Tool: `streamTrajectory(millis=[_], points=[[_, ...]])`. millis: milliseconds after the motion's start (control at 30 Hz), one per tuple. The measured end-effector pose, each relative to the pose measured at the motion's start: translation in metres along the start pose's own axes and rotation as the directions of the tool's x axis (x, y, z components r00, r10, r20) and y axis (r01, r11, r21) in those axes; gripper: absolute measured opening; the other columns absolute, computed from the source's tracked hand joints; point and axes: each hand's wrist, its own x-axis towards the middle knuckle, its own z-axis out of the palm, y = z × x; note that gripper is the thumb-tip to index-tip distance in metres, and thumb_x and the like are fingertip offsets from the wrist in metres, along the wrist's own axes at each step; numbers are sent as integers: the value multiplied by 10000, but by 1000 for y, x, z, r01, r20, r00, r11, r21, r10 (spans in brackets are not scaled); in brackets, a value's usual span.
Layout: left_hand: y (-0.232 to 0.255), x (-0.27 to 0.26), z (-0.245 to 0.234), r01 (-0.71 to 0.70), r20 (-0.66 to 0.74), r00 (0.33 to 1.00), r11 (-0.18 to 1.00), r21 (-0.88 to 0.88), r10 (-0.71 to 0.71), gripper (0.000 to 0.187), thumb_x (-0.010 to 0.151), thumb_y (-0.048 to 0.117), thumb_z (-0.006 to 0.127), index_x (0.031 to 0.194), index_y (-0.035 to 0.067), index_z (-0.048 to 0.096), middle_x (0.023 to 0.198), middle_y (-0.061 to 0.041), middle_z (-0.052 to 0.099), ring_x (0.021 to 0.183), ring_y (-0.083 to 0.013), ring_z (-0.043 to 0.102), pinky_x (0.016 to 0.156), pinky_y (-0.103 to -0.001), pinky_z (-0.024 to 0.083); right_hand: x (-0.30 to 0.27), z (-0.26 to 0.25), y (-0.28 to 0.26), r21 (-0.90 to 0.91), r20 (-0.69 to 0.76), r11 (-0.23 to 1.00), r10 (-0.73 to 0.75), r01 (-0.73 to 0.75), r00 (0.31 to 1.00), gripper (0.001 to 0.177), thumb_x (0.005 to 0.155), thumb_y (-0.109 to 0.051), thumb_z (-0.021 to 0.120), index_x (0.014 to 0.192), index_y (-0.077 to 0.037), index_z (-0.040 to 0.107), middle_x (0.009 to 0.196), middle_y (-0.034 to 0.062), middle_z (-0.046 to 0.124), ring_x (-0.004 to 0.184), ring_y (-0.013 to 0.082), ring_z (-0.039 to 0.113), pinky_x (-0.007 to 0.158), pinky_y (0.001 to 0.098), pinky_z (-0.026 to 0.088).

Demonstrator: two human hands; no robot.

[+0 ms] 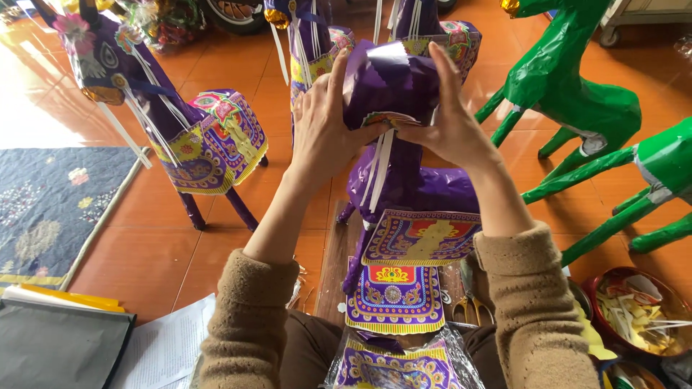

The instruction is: Decorating a purple horse-shaped paper craft with colorful paper panels and a yellow mane

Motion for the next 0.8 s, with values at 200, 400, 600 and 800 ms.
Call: streamTrajectory(millis=[200,400,600,800], points=[[6,3,2,50,7,999,997,66,-51,1059,803,647,786,1536,227,147,1328,-166,505,1178,-410,516,982,-531,371,-1,4,-6,126,-64,992,8,0,998,912,999,-162,751,1568,-144,38,1654,126,18,1565,310,98,1293,456,187],[-6,6,2,10,24,1000,998,70,-12,1141,780,725,830,1544,270,115,1233,-104,516,1129,-348,550,972,-546,397,-2,9,-10,316,-91,949,14,15,996,815,1054,-197,692,1557,-256,54,1484,222,366,1377,324,425,1144,405,387],[-23,8,-6,-62,82,995,997,-44,65,1175,777,669,879,1555,284,87,1196,-93,527,1109,-289,529,970,-476,384,-2,17,4,440,-159,896,18,55,987,845,1007,-82,753,1556,-272,140,1473,201,386,1306,283,462,1114,356,406],[-32,0,-25,-179,-20,984,972,-151,178,866,778,600,871,1270,42,428,1197,-212,549,1098,-379,520,907,-459,404,-44,8,65,382,-155,923,111,-44,982,493,1039,-28,658,1394,-118,328,1387,140,509,1292,212,487,1123,338,367]])
